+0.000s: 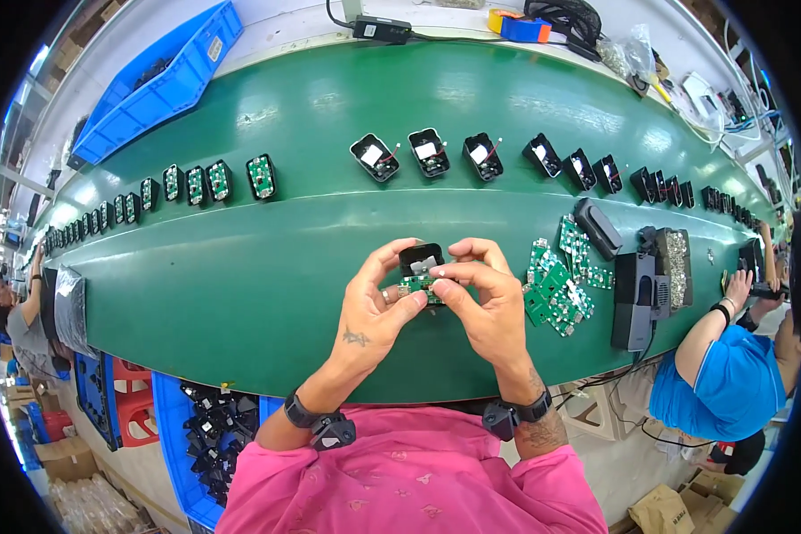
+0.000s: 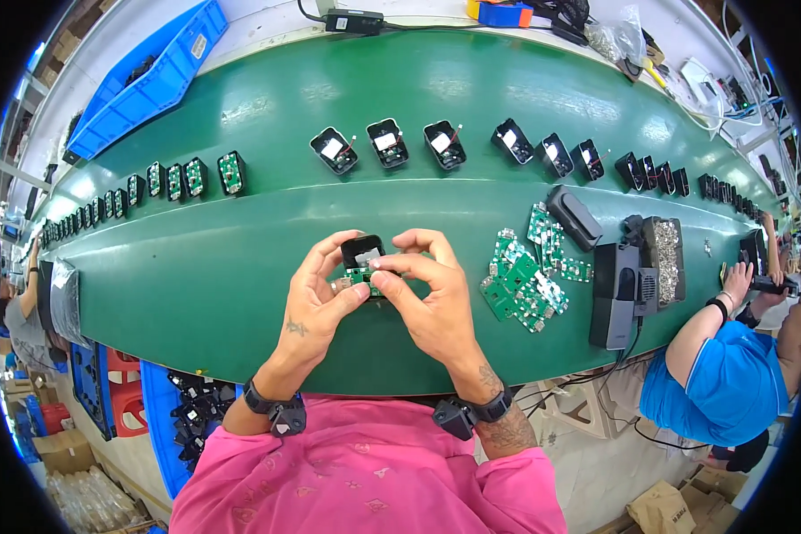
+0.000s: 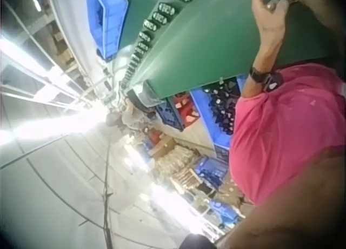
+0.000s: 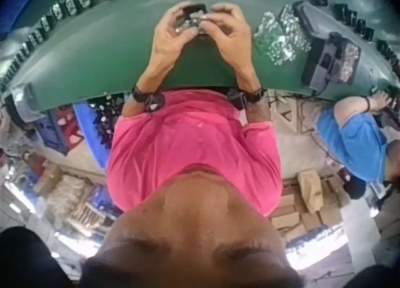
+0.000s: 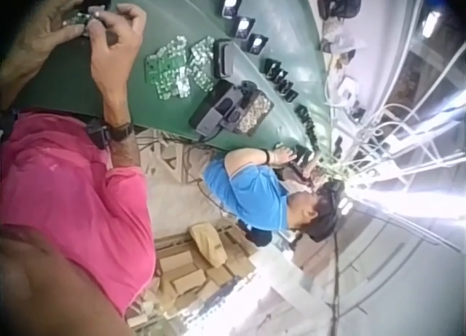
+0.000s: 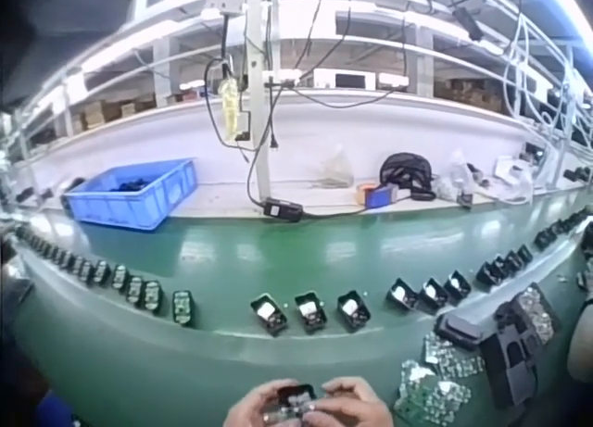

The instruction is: Assembling electronic circuit boards into black plastic enclosures on a production line.

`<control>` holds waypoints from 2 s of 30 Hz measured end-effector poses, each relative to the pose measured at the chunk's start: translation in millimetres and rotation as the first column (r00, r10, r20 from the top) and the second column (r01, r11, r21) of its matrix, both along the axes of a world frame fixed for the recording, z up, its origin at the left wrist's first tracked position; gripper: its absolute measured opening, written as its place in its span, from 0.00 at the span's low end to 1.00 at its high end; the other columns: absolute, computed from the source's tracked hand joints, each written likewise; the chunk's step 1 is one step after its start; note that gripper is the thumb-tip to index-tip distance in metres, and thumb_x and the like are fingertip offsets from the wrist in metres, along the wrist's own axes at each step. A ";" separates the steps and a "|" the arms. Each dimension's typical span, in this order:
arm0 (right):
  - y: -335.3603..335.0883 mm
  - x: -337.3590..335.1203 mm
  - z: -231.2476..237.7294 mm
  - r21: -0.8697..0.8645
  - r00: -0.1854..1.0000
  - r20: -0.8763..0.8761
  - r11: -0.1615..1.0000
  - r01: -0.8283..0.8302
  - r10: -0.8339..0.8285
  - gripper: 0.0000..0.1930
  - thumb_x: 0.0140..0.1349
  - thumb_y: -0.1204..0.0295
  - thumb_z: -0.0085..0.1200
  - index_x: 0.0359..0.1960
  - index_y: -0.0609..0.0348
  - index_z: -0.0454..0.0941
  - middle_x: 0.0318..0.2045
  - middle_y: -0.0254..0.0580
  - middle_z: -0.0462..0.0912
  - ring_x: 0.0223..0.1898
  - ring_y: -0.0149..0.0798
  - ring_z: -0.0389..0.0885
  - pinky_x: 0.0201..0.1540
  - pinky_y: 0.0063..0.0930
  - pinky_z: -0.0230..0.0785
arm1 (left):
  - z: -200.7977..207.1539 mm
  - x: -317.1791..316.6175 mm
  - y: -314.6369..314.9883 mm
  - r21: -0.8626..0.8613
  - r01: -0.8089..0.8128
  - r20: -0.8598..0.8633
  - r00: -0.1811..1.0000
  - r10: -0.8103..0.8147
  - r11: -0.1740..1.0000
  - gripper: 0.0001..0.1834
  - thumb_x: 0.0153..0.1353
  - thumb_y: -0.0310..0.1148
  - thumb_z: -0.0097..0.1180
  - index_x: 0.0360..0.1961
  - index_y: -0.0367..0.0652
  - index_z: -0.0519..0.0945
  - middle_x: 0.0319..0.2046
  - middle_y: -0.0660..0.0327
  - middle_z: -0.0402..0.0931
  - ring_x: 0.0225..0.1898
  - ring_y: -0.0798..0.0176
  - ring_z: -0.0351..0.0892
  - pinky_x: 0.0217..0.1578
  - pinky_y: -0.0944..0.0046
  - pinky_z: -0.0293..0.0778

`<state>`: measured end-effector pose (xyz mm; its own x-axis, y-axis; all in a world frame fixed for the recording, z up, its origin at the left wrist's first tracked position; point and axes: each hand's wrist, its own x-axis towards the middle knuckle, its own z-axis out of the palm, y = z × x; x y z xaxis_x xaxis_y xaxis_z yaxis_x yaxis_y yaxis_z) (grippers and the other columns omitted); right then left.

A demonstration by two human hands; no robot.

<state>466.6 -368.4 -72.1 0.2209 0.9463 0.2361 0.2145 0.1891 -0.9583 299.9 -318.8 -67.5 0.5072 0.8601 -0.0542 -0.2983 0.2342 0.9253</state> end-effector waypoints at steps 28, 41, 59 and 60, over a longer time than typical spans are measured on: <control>-10.3 -7.5 31.3 0.107 0.962 0.267 0.994 0.030 -0.057 0.03 0.63 0.80 0.56 0.31 0.64 0.76 0.23 0.41 0.78 0.21 0.34 0.75 0.25 0.28 0.66 | 14.3 11.8 -14.9 0.701 -0.174 -0.237 0.858 0.456 0.692 0.26 0.57 0.15 0.63 0.58 0.39 0.77 0.60 0.47 0.74 0.50 0.59 0.83 0.47 0.65 0.83; -6.8 -11.7 18.4 0.276 0.791 0.579 0.961 0.036 -0.196 0.04 0.60 0.83 0.56 0.33 0.64 0.74 0.24 0.47 0.76 0.24 0.51 0.77 0.26 0.40 0.68 | 12.2 13.3 -13.5 0.765 -0.067 -0.344 0.798 0.494 0.641 0.27 0.54 0.14 0.63 0.57 0.41 0.80 0.58 0.41 0.74 0.48 0.55 0.85 0.44 0.63 0.85; 1.2 -1.6 20.8 0.114 0.989 0.095 0.988 0.103 -0.114 0.05 0.67 0.78 0.54 0.41 0.67 0.78 0.30 0.43 0.81 0.29 0.36 0.80 0.32 0.27 0.72 | 27.5 22.5 -5.8 0.894 -0.128 -0.190 0.761 0.620 0.430 0.28 0.55 0.21 0.64 0.58 0.50 0.80 0.50 0.49 0.75 0.29 0.57 0.86 0.24 0.65 0.77; 2.7 -1.6 22.1 0.052 0.991 -0.080 0.992 0.112 -0.107 0.06 0.69 0.76 0.52 0.43 0.67 0.77 0.30 0.40 0.82 0.31 0.31 0.80 0.34 0.24 0.72 | 25.8 22.7 -4.5 0.894 -0.132 -0.186 0.759 0.624 0.428 0.28 0.55 0.21 0.64 0.58 0.50 0.80 0.50 0.49 0.75 0.29 0.57 0.86 0.24 0.65 0.77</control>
<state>465.0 -365.7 -50.1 0.3422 0.9010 0.2668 0.1625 0.2229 -0.9612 322.6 -323.4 -41.8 0.2372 0.7197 0.6525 0.3324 -0.6913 0.6416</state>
